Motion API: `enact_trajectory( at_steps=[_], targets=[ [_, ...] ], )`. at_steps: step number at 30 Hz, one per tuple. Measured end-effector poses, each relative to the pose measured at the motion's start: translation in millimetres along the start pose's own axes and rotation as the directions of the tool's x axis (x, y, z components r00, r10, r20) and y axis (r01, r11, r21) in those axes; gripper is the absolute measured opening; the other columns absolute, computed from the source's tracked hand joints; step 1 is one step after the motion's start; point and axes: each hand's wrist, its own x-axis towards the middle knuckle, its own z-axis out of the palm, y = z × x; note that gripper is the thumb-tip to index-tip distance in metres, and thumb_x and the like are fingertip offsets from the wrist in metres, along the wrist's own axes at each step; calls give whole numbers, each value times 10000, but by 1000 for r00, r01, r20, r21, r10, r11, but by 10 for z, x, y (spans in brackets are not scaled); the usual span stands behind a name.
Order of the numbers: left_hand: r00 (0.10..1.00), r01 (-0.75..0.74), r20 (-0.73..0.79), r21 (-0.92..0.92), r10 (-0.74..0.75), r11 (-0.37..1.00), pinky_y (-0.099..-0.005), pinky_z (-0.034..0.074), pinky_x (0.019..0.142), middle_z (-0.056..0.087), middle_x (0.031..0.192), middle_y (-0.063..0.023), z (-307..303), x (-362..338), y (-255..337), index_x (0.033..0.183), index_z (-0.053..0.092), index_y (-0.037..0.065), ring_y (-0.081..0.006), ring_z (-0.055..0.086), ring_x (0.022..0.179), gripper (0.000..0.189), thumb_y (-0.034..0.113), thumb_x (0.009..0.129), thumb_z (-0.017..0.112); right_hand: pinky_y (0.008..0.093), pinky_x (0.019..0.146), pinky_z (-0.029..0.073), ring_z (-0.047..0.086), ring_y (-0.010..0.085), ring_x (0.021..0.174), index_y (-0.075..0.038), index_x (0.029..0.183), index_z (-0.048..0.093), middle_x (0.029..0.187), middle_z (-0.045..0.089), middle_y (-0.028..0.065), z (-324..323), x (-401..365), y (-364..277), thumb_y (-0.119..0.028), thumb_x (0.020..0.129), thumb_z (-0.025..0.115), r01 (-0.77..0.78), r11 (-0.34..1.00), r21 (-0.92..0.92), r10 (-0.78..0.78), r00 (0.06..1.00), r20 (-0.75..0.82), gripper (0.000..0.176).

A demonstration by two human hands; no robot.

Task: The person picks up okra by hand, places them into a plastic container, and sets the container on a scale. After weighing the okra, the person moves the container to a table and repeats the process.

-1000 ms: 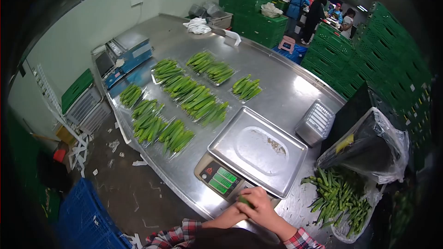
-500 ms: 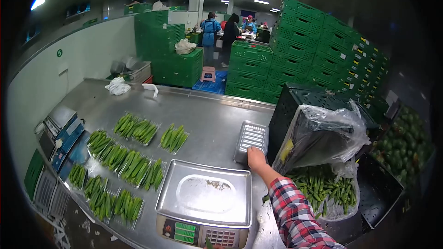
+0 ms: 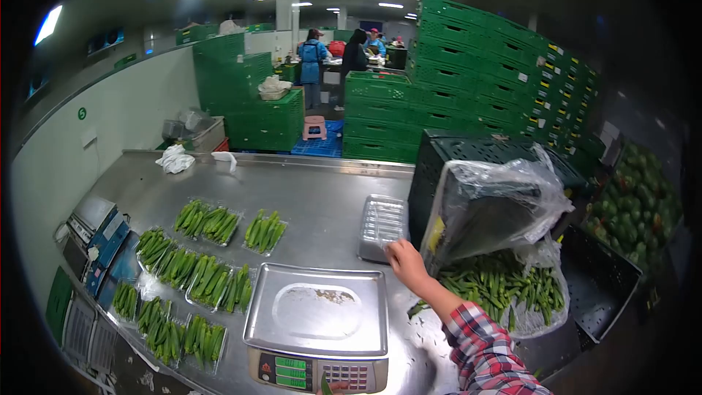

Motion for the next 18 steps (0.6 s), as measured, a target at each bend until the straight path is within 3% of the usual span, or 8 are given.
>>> enact_trajectory(
  at_steps=[2, 5, 6, 7, 8, 13, 17, 18],
  targets=[
    [998, 18, -67, 41, -15, 999, -285, 412, 687, 547, 788, -53, 158, 40, 7, 970, 497, 2, -152, 509, 723, 177, 155, 885, 468, 388, 737, 427, 527, 308, 833, -81, 855, 572, 835, 550, 102, -345, -454, -119, -53, 717, 576, 73, 996, 49, -69, 994, -80, 141],
    [975, 147, -180, 98, -128, 984, -290, 406, 667, 544, 788, -58, 518, 72, 86, 961, 491, 11, -152, 497, 701, 176, 168, 888, 464, 385, 777, 408, 510, 293, 868, -111, 890, 592, 890, 551, 95, -930, -1376, -276, -33, 689, 576, 8, 998, 56, -2, 995, -99, 216],
    [995, 98, -24, 357, -96, 929, -285, 406, 641, 543, 797, -69, 600, 143, 162, 1019, 469, 10, -163, 497, 699, 214, 177, 885, 479, 388, 767, 404, 506, 280, 879, -125, 871, 597, 924, 552, 90, -1029, -1764, -254, -46, 673, 576, -41, 999, 3, 41, 997, -70, 214],
    [979, 202, -59, 448, -196, 871, -292, 437, 655, 552, 824, -101, 735, 138, 245, 1028, 462, -11, -191, 524, 720, 231, 182, 901, 459, 386, 765, 405, 509, 279, 873, -124, 861, 595, 917, 554, 89, -1128, -2131, -313, -55, 678, 575, -52, 998, -40, 51, 998, -29, 197],
    [965, 187, 151, 169, -213, 968, -319, 424, 847, 559, 973, -111, 554, 259, 31, 1034, 497, -32, -192, 550, 916, 217, 48, 836, 535, 384, 763, 406, 511, 279, 867, -122, 852, 593, 910, 557, 87, -1238, -2444, -393, -64, 683, 574, -57, 995, -80, 58, 998, 19, 179],
    [864, 360, 302, 191, -403, 913, -328, 418, 832, 564, 877, -110, 784, 548, -289, 950, 510, -18, -197, 553, 880, 150, 12, 805, 533, 385, 779, 416, 528, 258, 913, -113, 841, 596, 970, 556, 95, -1472, -3336, -724, -155, 698, 576, -179, 974, -142, 224, 870, 439, 150],
    [819, 416, 288, 297, -496, 859, -326, 433, 799, 571, 820, -97, 975, 786, -548, 964, 510, -27, -182, 561, 837, 168, 10, 802, 537, 382, 770, 421, 521, 249, 967, -91, 883, 609, 1051, 542, 109, -1665, -3548, -721, -176, 749, 548, -67, 988, -137, 119, 902, 415, 171],
    [832, 426, 250, 283, -495, 859, -331, 436, 793, 570, 795, -89, 1024, 829, -613, 971, 510, -30, -179, 562, 807, 176, 9, 802, 536, 400, 791, 415, 509, 253, 1014, -76, 924, 597, 1072, 533, 112, -1709, -3660, -628, -151, 753, 548, -201, 969, -144, 244, 871, 427, 193]
  ],
)
